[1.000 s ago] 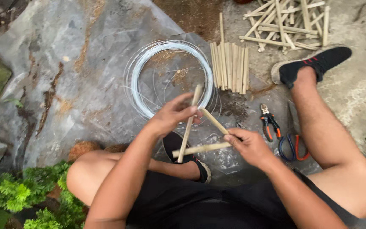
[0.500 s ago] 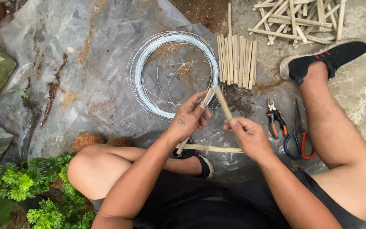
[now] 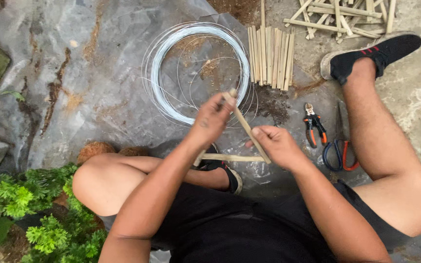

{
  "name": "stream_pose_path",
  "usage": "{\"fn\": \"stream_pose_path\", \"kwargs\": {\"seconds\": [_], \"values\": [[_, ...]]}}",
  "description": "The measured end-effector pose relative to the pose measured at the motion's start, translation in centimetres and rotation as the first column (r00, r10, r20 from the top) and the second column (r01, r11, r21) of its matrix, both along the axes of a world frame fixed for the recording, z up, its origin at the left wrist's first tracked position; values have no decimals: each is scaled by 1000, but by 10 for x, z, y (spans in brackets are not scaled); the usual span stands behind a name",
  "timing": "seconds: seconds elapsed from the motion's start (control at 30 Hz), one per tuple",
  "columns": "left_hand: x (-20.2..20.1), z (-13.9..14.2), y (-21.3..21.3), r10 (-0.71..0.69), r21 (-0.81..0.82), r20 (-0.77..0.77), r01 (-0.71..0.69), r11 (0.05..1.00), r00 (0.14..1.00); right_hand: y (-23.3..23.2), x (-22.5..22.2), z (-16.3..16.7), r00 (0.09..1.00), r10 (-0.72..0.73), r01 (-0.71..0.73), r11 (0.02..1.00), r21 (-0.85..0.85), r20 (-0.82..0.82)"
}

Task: The person sits on the ground and assembles a frame from short bamboo sticks, joining crossed sticks with thin wire. They twist wire by hand, use pliers to tighten the joins, and cut wire with cutters, adding sticks one at a time to build the structure.

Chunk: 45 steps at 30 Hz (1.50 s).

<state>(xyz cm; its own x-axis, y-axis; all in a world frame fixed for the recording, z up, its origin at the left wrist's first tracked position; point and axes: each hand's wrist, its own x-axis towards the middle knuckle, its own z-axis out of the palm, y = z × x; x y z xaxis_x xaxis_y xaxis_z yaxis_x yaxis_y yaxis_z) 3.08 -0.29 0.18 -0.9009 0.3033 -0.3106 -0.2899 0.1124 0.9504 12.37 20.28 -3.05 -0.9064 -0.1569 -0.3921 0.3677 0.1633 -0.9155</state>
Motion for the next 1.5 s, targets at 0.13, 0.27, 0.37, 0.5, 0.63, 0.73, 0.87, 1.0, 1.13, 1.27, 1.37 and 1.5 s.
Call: {"fn": "stream_pose_path", "kwargs": {"seconds": [0.13,0.27,0.37,0.5,0.63,0.73,0.87,1.0,1.13,1.27,1.37,1.5], "values": [[-22,11,-21,111,112,142,-127,986,984,22,4,-5,996,31,-2,941,-338,81],[-30,21,-33,139,99,180,-159,982,974,22,19,-12,991,51,20,866,-499,127],[-28,23,-31,167,58,112,-174,983,980,18,21,-17,994,-12,66,865,-497,110],[-24,24,-29,192,49,-45,-190,981,980,15,20,-18,990,-49,106,867,-487,129],[-24,25,-25,154,96,-41,-150,984,987,11,23,-20,984,-63,140,850,-507,166],[-25,26,-24,142,31,-43,-141,990,989,10,25,-20,980,-74,155,861,-485,182],[-25,24,-24,147,45,-38,-145,988,988,10,24,-20,983,-90,160,857,-490,162],[-25,19,-25,159,103,-47,-153,983,986,9,22,-23,988,-95,143,866,-480,122],[-26,12,-27,151,173,-59,-139,975,987,8,21,-25,991,-94,130,869,-478,97],[-26,9,-27,188,176,-9,-184,967,982,7,22,-25,993,-98,118,874,-471,67],[-27,11,-27,198,186,-9,-192,963,980,6,24,-24,991,-124,132,839,-527,51],[-27,17,-29,186,144,23,-187,972,982,5,24,-23,989,-131,147,847,-511,67]]}}
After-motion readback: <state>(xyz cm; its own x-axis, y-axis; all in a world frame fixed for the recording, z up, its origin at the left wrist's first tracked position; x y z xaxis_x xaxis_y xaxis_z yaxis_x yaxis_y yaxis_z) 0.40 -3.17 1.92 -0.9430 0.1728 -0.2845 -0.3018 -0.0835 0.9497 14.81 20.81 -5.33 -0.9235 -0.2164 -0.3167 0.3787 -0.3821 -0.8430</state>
